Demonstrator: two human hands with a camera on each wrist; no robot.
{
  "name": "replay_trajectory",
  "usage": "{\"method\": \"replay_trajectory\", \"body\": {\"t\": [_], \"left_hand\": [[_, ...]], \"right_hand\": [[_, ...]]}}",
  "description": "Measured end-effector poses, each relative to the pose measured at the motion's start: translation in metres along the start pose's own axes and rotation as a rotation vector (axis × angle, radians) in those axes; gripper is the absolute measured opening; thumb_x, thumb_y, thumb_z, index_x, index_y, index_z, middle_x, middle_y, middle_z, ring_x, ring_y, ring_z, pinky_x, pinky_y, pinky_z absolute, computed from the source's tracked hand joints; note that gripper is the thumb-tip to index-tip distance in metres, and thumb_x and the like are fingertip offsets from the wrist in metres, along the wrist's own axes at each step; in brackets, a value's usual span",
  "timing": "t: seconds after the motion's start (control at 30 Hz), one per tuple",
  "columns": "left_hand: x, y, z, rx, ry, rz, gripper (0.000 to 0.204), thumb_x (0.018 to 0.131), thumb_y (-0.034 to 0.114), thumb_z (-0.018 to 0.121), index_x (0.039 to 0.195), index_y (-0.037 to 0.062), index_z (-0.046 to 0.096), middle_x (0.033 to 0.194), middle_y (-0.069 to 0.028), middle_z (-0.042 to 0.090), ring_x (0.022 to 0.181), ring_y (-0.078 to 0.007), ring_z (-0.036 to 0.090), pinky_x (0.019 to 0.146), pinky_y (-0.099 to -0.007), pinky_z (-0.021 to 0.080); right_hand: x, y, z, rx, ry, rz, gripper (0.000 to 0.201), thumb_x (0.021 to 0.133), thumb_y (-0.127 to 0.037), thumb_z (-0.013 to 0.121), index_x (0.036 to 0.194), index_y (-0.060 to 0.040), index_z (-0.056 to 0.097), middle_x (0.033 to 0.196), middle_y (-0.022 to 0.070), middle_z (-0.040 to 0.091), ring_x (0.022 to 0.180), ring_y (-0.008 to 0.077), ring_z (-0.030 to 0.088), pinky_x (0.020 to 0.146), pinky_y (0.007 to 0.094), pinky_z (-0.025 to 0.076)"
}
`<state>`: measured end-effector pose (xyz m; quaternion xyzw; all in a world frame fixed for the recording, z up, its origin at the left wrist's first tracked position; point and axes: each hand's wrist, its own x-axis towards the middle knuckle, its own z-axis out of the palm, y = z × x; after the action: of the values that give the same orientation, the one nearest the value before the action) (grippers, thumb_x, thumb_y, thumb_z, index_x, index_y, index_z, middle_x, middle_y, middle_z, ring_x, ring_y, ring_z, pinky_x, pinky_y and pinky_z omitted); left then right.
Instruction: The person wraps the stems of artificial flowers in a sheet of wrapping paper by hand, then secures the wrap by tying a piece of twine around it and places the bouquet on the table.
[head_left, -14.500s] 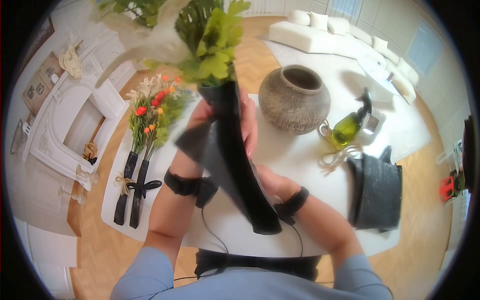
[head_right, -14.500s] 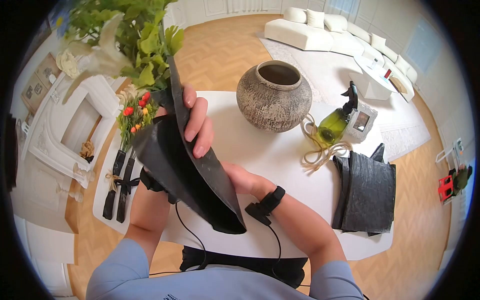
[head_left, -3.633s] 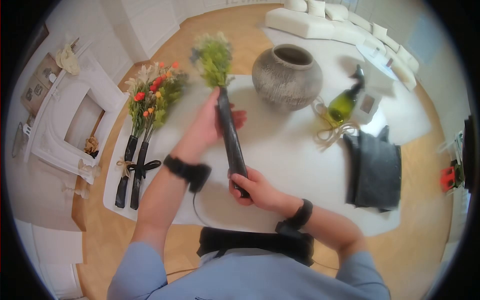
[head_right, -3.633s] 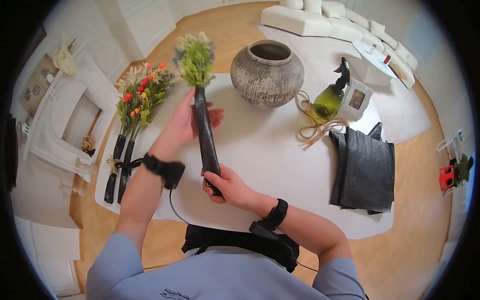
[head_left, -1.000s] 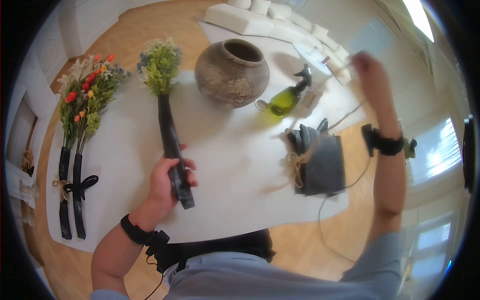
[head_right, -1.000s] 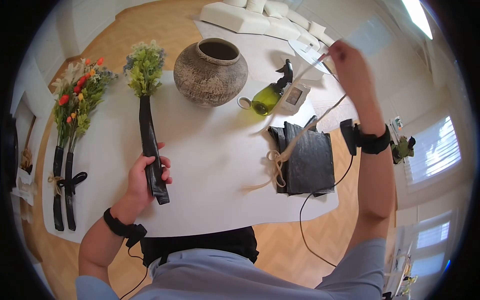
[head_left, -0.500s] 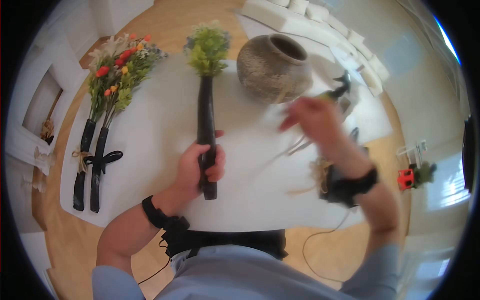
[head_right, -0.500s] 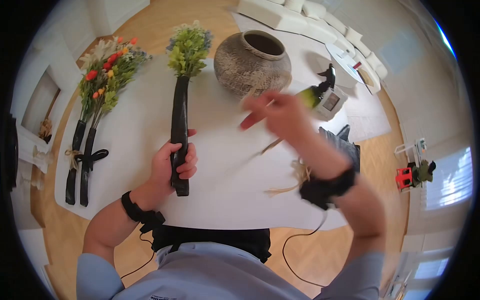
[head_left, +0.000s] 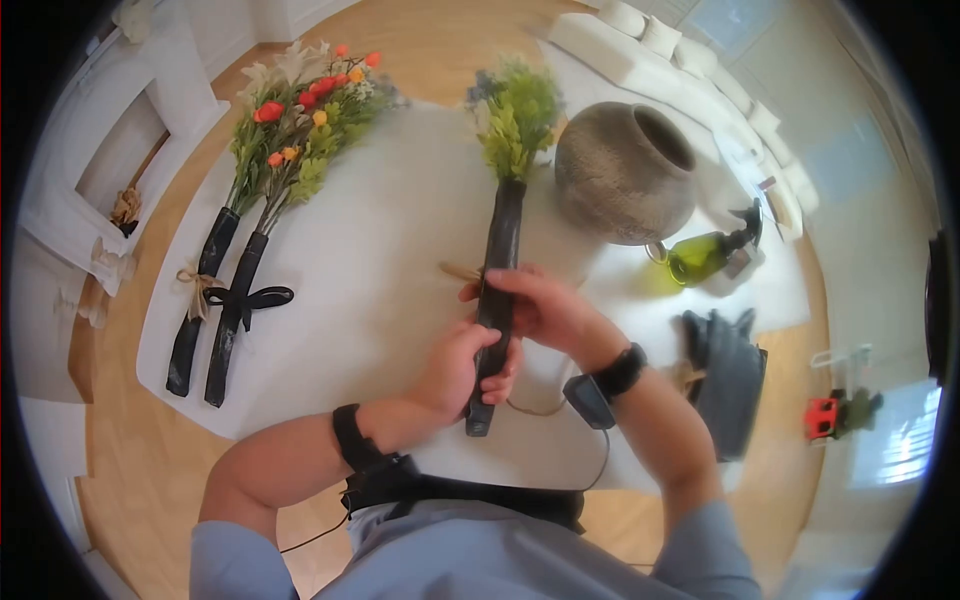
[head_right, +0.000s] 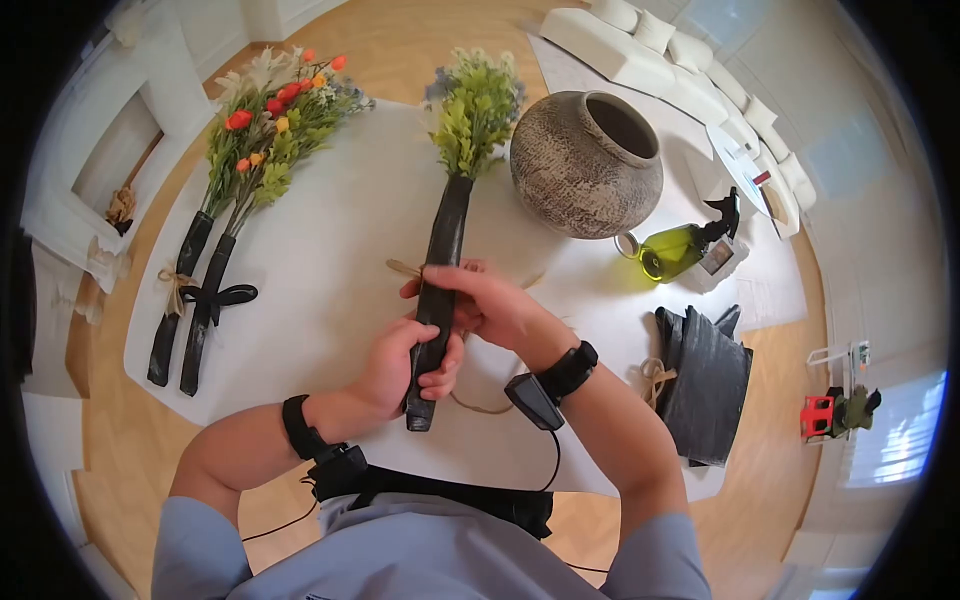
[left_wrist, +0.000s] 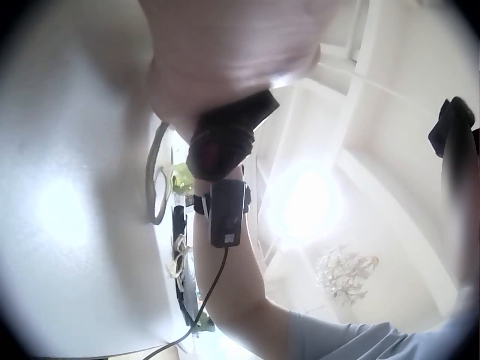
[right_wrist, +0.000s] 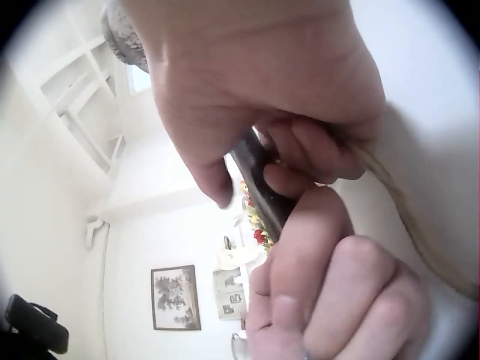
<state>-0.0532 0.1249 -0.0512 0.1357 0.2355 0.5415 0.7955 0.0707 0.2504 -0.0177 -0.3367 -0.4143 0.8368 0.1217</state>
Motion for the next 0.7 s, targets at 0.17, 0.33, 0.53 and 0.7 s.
{"method": "replay_trajectory", "body": {"t": [0.17, 0.33, 0.53, 0.7], "left_hand": [[0.001, -0.002, 0.007, 0.115, 0.146, 0.05, 0.019, 0.099, 0.019, 0.04, 0.108, 0.0024, 0.043, 0.083, -0.0142, 0.059, 0.053, -0.016, 0.05, 0.049, -0.0312, 0.045], [0.007, 0.003, 0.016, 0.255, 0.318, 0.193, 0.029, 0.106, 0.023, 0.041, 0.128, 0.0053, 0.04, 0.097, -0.0166, 0.063, 0.063, -0.0174, 0.06, 0.054, -0.0315, 0.05], [0.007, -0.002, 0.005, 0.231, 0.133, 0.171, 0.034, 0.108, 0.026, 0.041, 0.136, 0.008, 0.038, 0.101, -0.0122, 0.062, 0.062, -0.0158, 0.057, 0.053, -0.0299, 0.05], [0.0, -0.004, 0.014, 0.267, 0.251, 0.23, 0.033, 0.107, 0.021, 0.039, 0.138, 0.0093, 0.04, 0.098, -0.0083, 0.057, 0.065, -0.016, 0.058, 0.054, -0.0302, 0.05]], "right_hand": [[0.001, -0.005, 0.006, -0.072, 0.058, 0.054, 0.03, 0.094, -0.023, 0.063, 0.109, 0.002, 0.067, 0.086, 0.0076, 0.07, 0.068, 0.0136, 0.067, 0.063, 0.0266, 0.055], [-0.002, -0.007, 0.004, -0.184, 0.134, 0.021, 0.023, 0.091, -0.021, 0.066, 0.097, 0.0015, 0.066, 0.073, 0.0085, 0.067, 0.045, 0.0127, 0.055, 0.04, 0.0272, 0.041], [-0.001, -0.001, -0.007, -0.284, 0.176, 0.012, 0.022, 0.089, -0.018, 0.069, 0.096, 0.0021, 0.067, 0.073, 0.0077, 0.067, 0.05, 0.0132, 0.057, 0.043, 0.0258, 0.042], [-0.005, -0.001, 0.004, -0.207, 0.227, -0.022, 0.024, 0.089, -0.017, 0.069, 0.102, 0.0025, 0.068, 0.081, 0.0063, 0.068, 0.058, 0.0099, 0.058, 0.05, 0.0241, 0.042]]}}
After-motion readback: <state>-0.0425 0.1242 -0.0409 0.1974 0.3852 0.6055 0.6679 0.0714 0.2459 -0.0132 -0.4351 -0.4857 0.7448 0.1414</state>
